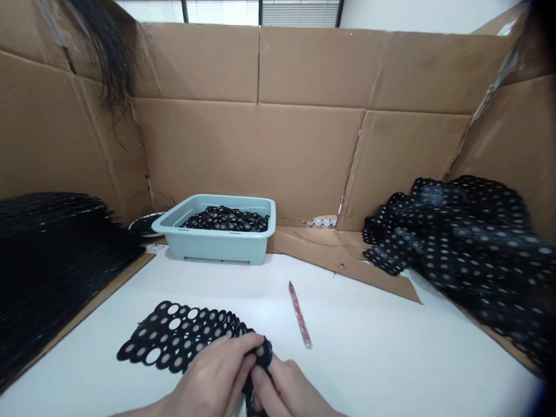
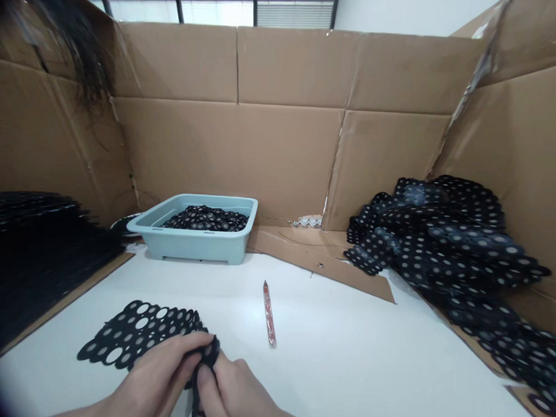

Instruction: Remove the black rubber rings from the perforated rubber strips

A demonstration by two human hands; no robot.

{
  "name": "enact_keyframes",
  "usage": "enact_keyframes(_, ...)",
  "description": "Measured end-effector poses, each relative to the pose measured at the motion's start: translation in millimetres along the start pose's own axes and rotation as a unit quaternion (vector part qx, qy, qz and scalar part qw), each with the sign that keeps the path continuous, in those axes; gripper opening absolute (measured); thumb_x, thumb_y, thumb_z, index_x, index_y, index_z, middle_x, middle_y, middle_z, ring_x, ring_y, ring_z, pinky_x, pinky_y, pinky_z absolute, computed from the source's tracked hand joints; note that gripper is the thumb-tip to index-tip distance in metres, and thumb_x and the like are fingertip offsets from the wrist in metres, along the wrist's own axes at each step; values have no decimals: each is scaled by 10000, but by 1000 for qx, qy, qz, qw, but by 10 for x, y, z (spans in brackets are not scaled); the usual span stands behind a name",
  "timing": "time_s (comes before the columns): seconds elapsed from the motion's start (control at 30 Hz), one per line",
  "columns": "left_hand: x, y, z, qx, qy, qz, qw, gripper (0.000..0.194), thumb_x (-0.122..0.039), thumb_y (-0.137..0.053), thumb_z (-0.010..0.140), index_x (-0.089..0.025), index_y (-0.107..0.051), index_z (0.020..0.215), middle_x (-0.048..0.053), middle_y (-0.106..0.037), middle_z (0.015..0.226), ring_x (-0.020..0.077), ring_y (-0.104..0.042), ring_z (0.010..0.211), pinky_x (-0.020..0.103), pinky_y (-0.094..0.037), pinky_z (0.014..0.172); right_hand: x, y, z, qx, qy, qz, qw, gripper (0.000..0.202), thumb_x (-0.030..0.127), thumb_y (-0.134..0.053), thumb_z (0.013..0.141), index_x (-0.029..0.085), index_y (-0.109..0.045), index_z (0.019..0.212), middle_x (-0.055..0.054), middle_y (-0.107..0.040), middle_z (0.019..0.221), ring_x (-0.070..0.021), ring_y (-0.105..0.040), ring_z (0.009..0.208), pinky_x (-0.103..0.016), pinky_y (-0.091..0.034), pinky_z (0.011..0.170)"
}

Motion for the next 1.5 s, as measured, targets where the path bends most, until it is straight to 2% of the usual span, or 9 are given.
enact_keyframes(0.17,-24,-123,-2,57,-10,6,998,286,-137,-326,860,-150,-373,1141,43,-621,817,162,-587,685,272,-475,611,29,32,7,-6,12,-109,994,198,224,-319,816,151,-421,663,-16,-520,600,-90,-478,505,-168,-357,450)
enact_keyframes(0.27,62,-164,13,93,60,-57,992,224,-161,-305,859,-188,-418,1050,42,-617,822,175,-583,692,284,-468,607,113,15,27,-3,46,-171,984,182,201,-306,794,156,-401,645,-34,-533,619,-107,-475,528,-198,-368,497)
enact_keyframes(0.4,268,-313,-14,171,243,-327,897,196,-267,-292,885,-197,-447,787,1,-569,668,119,-537,593,205,-424,536,173,-3,20,1,56,-159,986,132,217,-322,795,159,-418,726,-41,-526,655,-123,-464,555,-229,-368,534)
enact_keyframes(0.5,679,-79,25,9,359,-413,837,227,-340,-333,874,-190,-430,734,-37,-433,563,85,-414,505,178,-341,471,52,109,14,-50,12,42,998,157,270,-325,827,163,-439,840,-29,-527,687,-115,-477,576,-220,-387,543)
enact_keyframes(0.6,1057,176,-27,-177,397,-413,800,219,-334,-367,861,-184,-407,707,-51,-326,563,76,-324,510,170,-287,471,-238,160,21,-99,-73,231,965,186,312,-333,833,167,-440,882,-29,-531,724,-115,-507,596,-211,-398,523)
enact_keyframes(0.8,929,-439,-87,13,439,-502,745,313,-387,-316,858,-171,-377,641,-52,-297,541,81,-257,478,189,-213,434,-90,296,98,-118,13,264,957,99,265,-364,834,179,-411,823,-2,-510,770,-80,-504,548,-192,-364,495)
enact_keyframes(1.0,833,-478,-141,51,443,-443,778,369,-461,-362,829,-183,-302,594,-64,-280,505,80,-241,452,195,-202,428,-74,301,84,-99,-12,269,958,67,136,-334,755,175,-388,766,24,-496,695,-71,-494,492,-181,-337,466)
enact_keyframes(1.3,659,-423,-136,102,365,-340,861,177,-194,-274,830,-211,-448,806,-24,-469,631,142,-447,603,243,-331,580,-52,257,48,-103,-38,291,950,92,128,-335,702,166,-413,734,32,-494,628,-59,-450,493,-163,-316,480)
enact_keyframes(1.5,380,-531,-128,185,309,-320,876,97,-313,-392,827,-219,-412,838,-16,-562,651,161,-520,598,246,-346,560,0,190,34,-81,-3,305,949,75,160,-372,717,160,-446,722,21,-477,648,-83,-463,578,-189,-364,552)
Point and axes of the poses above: each hand's wrist, its own z-axis towards the middle knuckle, its own y-axis out of the back of the hand, x = y × z, the point moved 10 cm from there along z, towards the middle knuckle
